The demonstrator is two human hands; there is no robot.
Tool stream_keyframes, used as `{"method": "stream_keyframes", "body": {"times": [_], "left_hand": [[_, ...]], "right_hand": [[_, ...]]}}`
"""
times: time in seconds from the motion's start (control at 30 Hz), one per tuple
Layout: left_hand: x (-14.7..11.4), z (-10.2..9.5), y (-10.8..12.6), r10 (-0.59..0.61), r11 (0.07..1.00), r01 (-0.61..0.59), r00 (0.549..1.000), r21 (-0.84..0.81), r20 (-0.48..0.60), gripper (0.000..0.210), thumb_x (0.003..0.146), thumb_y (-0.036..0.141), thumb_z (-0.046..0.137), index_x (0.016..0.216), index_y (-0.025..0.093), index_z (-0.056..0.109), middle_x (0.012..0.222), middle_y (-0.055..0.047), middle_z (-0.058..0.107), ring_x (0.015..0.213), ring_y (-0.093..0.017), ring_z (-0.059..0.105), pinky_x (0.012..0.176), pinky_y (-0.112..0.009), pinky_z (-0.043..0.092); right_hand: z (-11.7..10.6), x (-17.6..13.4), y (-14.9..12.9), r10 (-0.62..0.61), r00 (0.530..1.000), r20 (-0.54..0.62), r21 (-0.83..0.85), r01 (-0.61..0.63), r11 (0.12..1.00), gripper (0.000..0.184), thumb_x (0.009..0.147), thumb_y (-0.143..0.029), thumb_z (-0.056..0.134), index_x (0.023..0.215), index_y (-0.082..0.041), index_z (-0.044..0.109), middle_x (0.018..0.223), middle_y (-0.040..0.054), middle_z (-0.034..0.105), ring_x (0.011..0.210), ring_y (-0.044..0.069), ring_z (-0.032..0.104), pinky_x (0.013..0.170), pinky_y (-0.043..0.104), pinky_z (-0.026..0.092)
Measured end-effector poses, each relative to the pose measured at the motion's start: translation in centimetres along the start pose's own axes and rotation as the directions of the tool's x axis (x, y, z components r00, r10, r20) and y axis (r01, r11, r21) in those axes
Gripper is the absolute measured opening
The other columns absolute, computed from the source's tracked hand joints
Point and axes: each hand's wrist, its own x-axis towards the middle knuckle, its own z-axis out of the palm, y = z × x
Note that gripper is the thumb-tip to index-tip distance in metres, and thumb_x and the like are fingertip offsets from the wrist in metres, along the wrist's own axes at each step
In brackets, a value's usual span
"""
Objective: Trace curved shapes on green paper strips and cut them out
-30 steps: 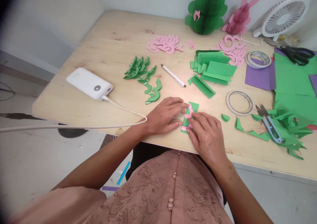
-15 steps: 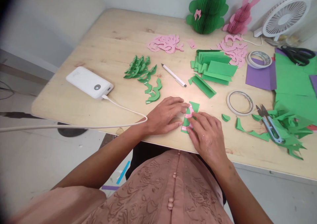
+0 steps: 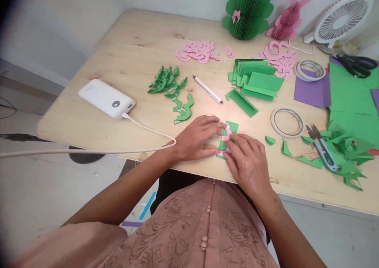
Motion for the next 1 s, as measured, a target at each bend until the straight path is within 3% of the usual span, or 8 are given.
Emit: {"method": "stream_keyframes", "body": {"times": [1.0], "left_hand": [[0.00,0.01,0.02,0.003,1.000,-0.003,1.000,-0.020,-0.018,0.038,0.086,0.037,0.065,0.116,0.016,0.057,0.137,-0.010,0.059,0.127,-0.029,0.047,0.112,-0.045,0.034]], "right_hand": [[0.00,0.08,-0.08,-0.005,1.000,-0.002,-0.023,0.005,1.000,0.024,0.093,-0.025,0.059,0.115,-0.018,0.064,0.122,0.0107,0.069,0.115,0.029,0.059,0.092,0.041,0.042]]}}
